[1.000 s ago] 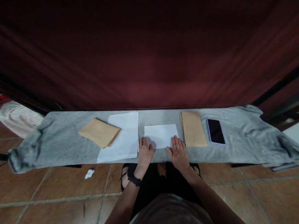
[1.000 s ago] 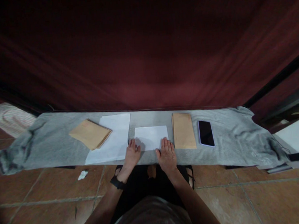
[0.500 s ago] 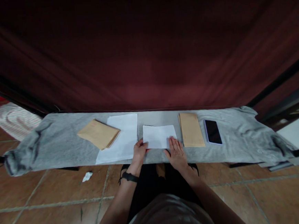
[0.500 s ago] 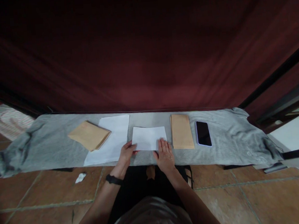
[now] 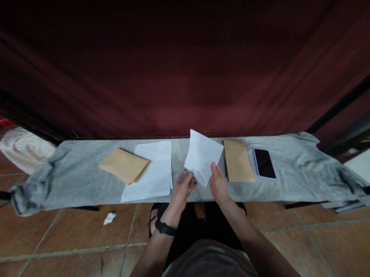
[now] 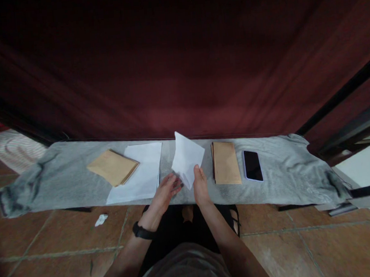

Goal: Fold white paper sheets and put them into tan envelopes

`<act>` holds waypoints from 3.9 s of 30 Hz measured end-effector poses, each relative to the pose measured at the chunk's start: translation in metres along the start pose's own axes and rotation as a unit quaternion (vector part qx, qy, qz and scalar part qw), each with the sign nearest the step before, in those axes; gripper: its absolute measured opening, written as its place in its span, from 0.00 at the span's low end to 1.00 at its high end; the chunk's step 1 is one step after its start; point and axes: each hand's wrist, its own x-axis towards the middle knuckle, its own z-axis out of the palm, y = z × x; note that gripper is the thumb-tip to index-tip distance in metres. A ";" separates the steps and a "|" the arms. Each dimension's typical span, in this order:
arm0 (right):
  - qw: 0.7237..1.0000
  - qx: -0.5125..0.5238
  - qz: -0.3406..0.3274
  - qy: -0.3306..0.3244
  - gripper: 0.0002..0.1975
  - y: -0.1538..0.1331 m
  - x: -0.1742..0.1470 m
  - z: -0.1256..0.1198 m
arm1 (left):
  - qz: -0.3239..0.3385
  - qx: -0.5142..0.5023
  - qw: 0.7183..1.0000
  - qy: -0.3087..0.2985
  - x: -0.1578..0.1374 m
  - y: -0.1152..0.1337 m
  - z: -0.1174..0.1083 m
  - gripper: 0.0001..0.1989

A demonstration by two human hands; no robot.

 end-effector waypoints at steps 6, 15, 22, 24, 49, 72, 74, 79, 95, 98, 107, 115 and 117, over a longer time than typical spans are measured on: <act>0.932 0.303 0.188 0.058 0.20 0.015 -0.009 0.001 | 0.007 -0.020 1.000 -0.015 0.009 -0.030 0.003 0.33; 0.919 0.204 0.323 -0.095 0.15 0.033 -0.039 -0.043 | 0.161 0.290 0.943 0.040 0.056 -0.021 -0.038 0.38; 0.977 -0.155 0.069 -0.129 0.22 0.031 -0.029 -0.053 | 0.224 0.449 0.865 0.026 0.067 -0.010 -0.055 0.36; 0.947 -0.287 -0.050 -0.135 0.24 0.035 -0.021 -0.051 | 0.231 0.493 0.838 0.029 0.068 -0.008 -0.055 0.36; 0.798 -0.553 -0.175 -0.164 0.25 0.066 -0.016 -0.042 | 0.325 0.701 0.634 -0.019 0.048 -0.053 -0.001 0.27; 0.796 -0.590 -0.095 -0.102 0.30 0.082 0.044 -0.005 | 0.322 0.678 0.660 0.034 0.091 -0.037 0.004 0.29; 0.798 -0.587 -0.097 -0.093 0.30 0.083 0.043 -0.004 | 0.320 0.674 0.664 0.042 0.089 -0.038 0.004 0.29; 0.808 -0.573 -0.104 -0.090 0.30 0.085 0.043 -0.005 | 0.344 0.667 0.661 0.010 0.069 -0.047 -0.001 0.28; 0.825 -0.541 -0.111 -0.114 0.29 0.077 -0.004 -0.022 | 0.341 0.699 0.629 0.007 0.027 -0.067 -0.017 0.28; 0.822 -0.531 -0.132 -0.158 0.28 0.073 -0.016 -0.023 | 0.350 0.706 0.615 -0.021 0.014 -0.073 -0.018 0.27; 0.820 -0.544 -0.150 -0.088 0.31 0.078 -0.035 -0.047 | 0.374 0.703 0.605 0.005 -0.003 -0.078 -0.041 0.33; 0.830 -0.527 -0.170 -0.062 0.32 0.077 -0.056 -0.061 | 0.388 0.704 0.594 0.017 -0.014 -0.080 -0.036 0.32; 0.821 -0.535 -0.183 -0.077 0.31 0.072 -0.057 -0.057 | 0.399 0.706 0.586 -0.004 -0.014 -0.082 -0.026 0.31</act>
